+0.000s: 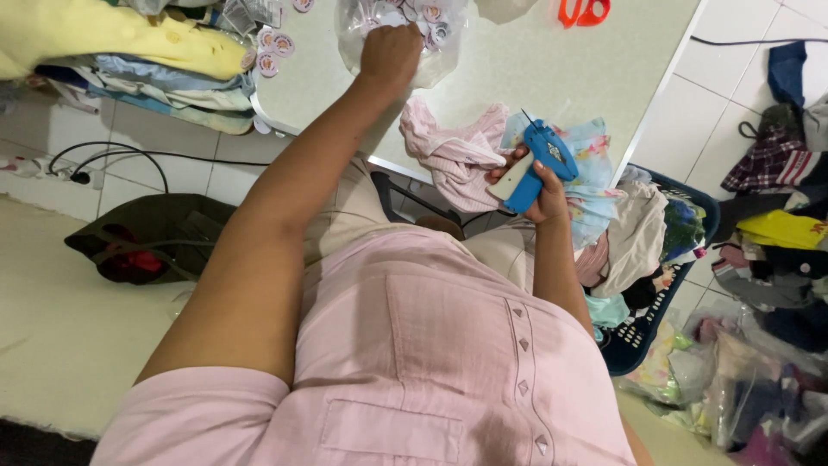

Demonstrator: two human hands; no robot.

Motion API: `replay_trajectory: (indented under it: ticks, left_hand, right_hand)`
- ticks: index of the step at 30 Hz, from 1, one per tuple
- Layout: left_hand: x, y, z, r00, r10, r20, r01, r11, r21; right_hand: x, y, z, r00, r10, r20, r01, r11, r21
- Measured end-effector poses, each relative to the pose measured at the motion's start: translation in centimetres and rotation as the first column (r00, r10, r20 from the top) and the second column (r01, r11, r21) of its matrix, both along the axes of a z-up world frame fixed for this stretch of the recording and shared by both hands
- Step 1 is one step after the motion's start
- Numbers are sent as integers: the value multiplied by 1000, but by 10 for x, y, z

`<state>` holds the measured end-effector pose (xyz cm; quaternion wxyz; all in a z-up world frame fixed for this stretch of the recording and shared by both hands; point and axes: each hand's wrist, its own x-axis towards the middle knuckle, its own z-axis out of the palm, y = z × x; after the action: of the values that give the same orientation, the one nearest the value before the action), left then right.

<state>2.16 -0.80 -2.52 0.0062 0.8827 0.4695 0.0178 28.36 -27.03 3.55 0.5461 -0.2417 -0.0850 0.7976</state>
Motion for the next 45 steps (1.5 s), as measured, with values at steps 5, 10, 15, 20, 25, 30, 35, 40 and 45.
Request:
replay_trajectory:
  ticks: [5,10,15,20,25,30,35,40,45]
  left_hand:
    - [3,5,0,998,52,-32,-54,996,-76]
    - [-20,11,28,937,204,284,-180,977,-110]
    - [-42,23,41,664,428,613,-96,862,-498]
    - [-53,21,60,496,601,627,21,714,-700]
    - [-54,18,61,416,658,628,80,661,-746]
    - [-54,9,92,467,690,553,20,617,-787]
    - [-54,10,84,454,714,533,14,592,-806]
    - [-57,9,90,498,725,476,-8,553,-833]
    - [-62,11,80,476,726,496,-18,572,-820]
  right_hand:
    - [-1,1,0,1000,-7,17,7,1000,27]
    - [-2,-1,1,1000,-11,11,11,1000,23]
    - [2,-1,-5,999,-7,37,7,1000,16]
    - [2,-1,-7,999,-11,44,10,1000,24]
    - [2,-2,-9,999,-12,37,12,1000,-6]
    - [2,-2,-10,1000,-22,20,22,1000,4]
    - [1,-2,-8,999,-31,43,30,1000,3]
    - [0,-1,-5,998,-33,56,33,999,-7]
    - [-2,1,-1,998,-23,53,23,1000,1]
